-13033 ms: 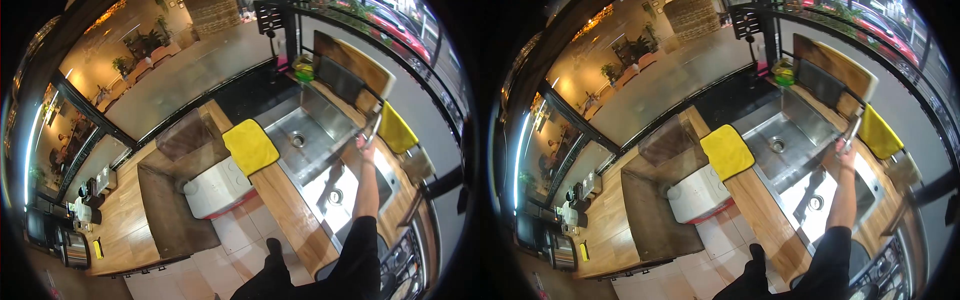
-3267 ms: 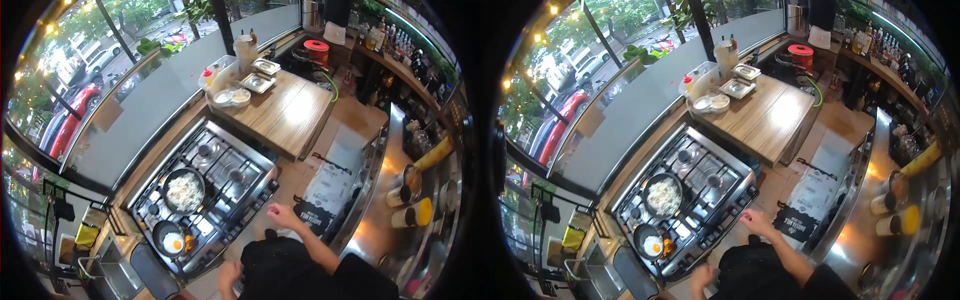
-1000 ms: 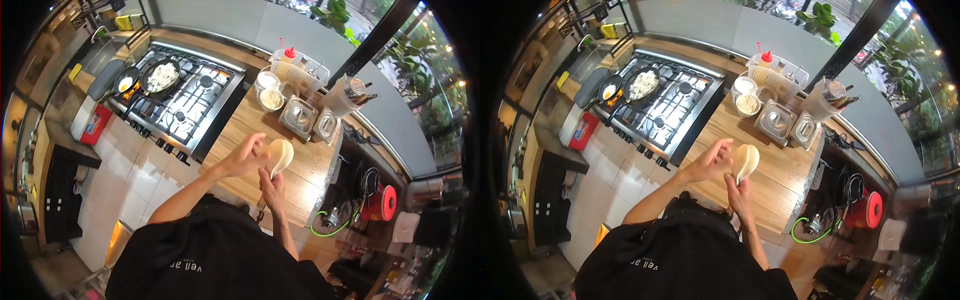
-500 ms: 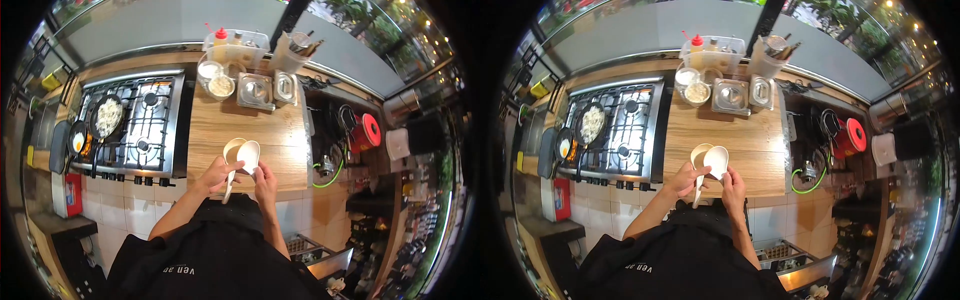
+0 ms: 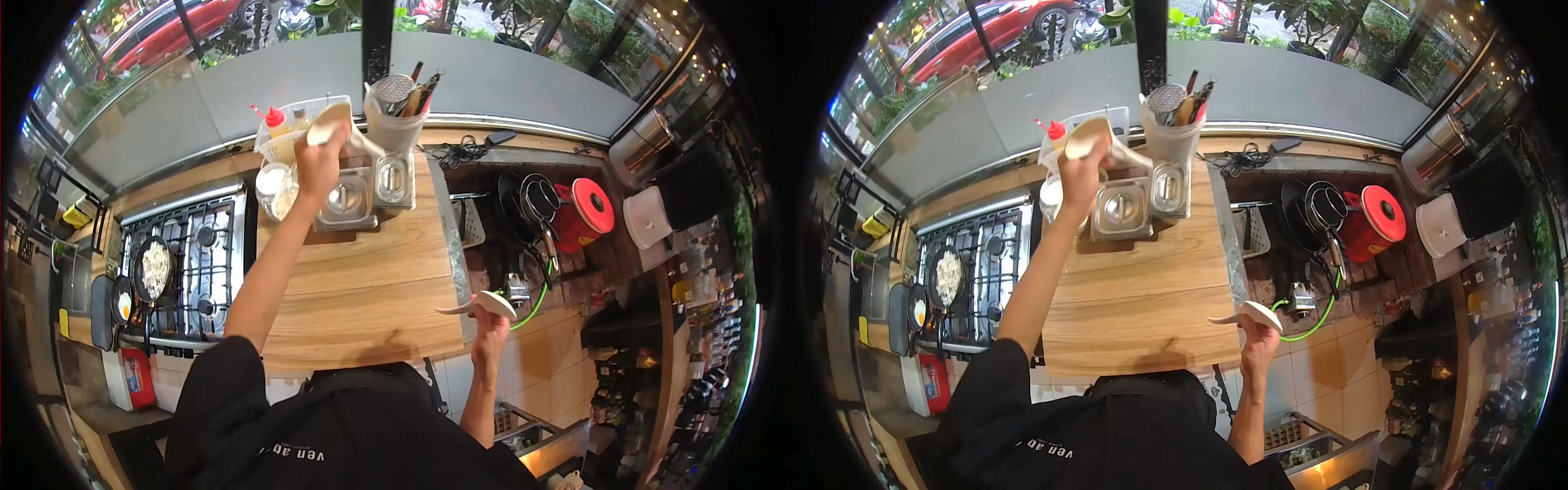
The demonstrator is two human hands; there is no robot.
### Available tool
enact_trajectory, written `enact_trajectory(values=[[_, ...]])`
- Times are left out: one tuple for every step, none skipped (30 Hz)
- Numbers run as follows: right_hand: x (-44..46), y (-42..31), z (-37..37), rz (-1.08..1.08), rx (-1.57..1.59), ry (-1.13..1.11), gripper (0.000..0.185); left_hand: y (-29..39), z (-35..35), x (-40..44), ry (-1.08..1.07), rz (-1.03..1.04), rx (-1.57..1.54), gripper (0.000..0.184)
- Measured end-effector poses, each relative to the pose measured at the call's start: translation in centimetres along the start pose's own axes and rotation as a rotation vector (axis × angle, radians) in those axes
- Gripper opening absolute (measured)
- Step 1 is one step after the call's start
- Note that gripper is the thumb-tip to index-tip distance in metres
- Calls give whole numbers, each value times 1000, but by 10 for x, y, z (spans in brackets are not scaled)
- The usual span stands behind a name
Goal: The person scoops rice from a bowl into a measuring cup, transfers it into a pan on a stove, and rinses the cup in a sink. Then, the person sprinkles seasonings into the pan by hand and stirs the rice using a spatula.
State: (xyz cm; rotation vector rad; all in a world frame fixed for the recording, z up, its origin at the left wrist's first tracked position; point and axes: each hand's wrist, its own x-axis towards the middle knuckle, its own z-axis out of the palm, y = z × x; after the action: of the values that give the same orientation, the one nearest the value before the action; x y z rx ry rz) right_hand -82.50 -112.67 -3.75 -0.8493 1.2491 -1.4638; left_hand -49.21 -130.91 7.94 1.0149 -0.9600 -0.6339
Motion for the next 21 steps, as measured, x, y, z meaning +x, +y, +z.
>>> enact_trajectory(values=[[7,-5,-6,-59,-24,17,20,-9,16,24,50,122,66,17],[14,-4,-13,-64,-17,18,20,-14,27,42,45,129,67,17],[21,-2,-20,-115,-21,36,19,-18,36,59,37,353,330,17],[29,-1,-24,-164,-25,52,19,-24,44,76,33,574,597,18],[34,1,-26,-164,-21,47,19,-39,50,90,36,577,601,18],[37,2,-25,-116,26,71,19,-60,54,104,-21,474,614,19],[42,4,-23,-71,78,94,19,-65,60,113,-78,375,626,21],[45,11,-26,-66,70,96,21,-72,64,115,-150,248,558,25],[49,15,-26,-62,79,94,21,-81,67,121,-152,252,567,25],[47,17,-29,1,58,129,20,-92,69,120,-171,299,733,34],[47,17,-31,61,36,164,19,-102,69,120,-189,346,896,44],[45,16,-32,84,62,179,19,-96,73,114,-119,508,1132,66],[44,19,-36,90,55,180,19,-97,74,111,-121,499,1133,66],[43,24,-41,101,34,221,21,-99,73,108,-85,533,1013,71],[43,26,-43,110,15,260,23,-98,71,105,-46,568,894,77],[42,24,-41,114,11,256,23,-83,69,96,-115,625,956,75],[42,21,-40,139,152,252,26,-81,65,86,-106,620,962,75],[42,15,-34,168,293,240,29,-78,61,77,-173,689,951,71],[40,3,-16,228,312,313,33,-72,51,67,-230,756,953,67],[40,18,-23,295,340,259,32,-65,46,52,-224,829,862,62],[41,33,-26,379,356,187,32,-58,38,32,-208,893,792,58]])
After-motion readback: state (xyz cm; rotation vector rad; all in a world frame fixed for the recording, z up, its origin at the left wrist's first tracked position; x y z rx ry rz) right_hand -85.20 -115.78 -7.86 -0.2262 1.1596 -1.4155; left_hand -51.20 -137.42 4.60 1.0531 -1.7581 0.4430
